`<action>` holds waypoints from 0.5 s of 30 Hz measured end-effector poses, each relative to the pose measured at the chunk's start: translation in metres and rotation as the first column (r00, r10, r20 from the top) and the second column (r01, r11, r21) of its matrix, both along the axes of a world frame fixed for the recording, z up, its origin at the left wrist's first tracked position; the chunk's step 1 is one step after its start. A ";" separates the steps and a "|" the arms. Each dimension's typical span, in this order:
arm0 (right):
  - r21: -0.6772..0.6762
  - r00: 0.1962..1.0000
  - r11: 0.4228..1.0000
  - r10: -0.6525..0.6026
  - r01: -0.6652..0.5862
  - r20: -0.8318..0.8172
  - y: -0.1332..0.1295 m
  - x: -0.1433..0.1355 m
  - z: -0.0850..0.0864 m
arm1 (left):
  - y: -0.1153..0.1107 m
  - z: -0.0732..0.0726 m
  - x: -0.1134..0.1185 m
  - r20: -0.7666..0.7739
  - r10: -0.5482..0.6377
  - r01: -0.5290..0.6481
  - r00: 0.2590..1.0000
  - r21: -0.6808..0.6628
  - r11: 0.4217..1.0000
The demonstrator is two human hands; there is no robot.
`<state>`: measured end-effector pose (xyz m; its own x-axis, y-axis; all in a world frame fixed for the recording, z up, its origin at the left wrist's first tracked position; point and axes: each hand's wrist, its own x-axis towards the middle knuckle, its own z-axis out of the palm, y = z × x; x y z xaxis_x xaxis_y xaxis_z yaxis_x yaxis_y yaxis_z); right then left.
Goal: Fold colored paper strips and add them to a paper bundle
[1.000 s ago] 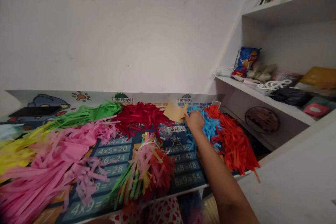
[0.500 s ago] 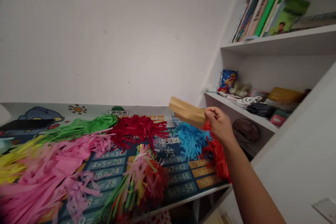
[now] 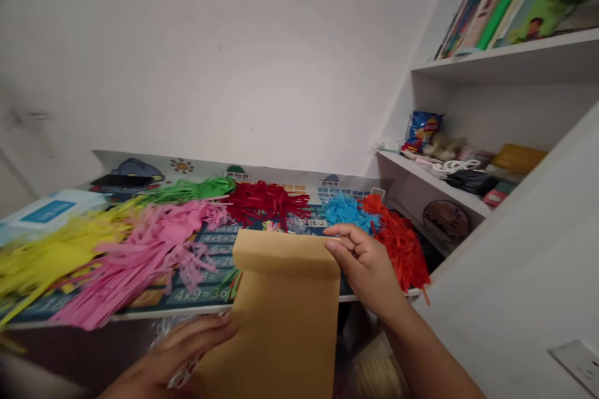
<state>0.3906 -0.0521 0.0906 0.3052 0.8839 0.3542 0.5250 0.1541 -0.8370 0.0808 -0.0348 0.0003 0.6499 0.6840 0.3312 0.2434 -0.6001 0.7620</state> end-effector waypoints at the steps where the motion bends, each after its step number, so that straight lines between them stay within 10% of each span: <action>1: 0.032 0.999 0.999 -0.025 0.023 0.043 0.003 -0.009 -0.008 | -0.006 0.004 -0.001 0.006 0.022 -0.022 1.000 0.014 1.000; 9: 0.302 0.822 0.915 0.055 -0.269 0.566 0.005 -0.075 -0.043 | -0.029 0.038 -0.039 -0.313 0.001 0.001 0.950 0.004 1.000; 15: 0.151 0.765 0.763 0.573 -0.629 0.294 0.001 -0.121 -0.063 | -0.032 0.027 -0.037 -0.195 -0.086 0.070 0.977 -0.089 0.994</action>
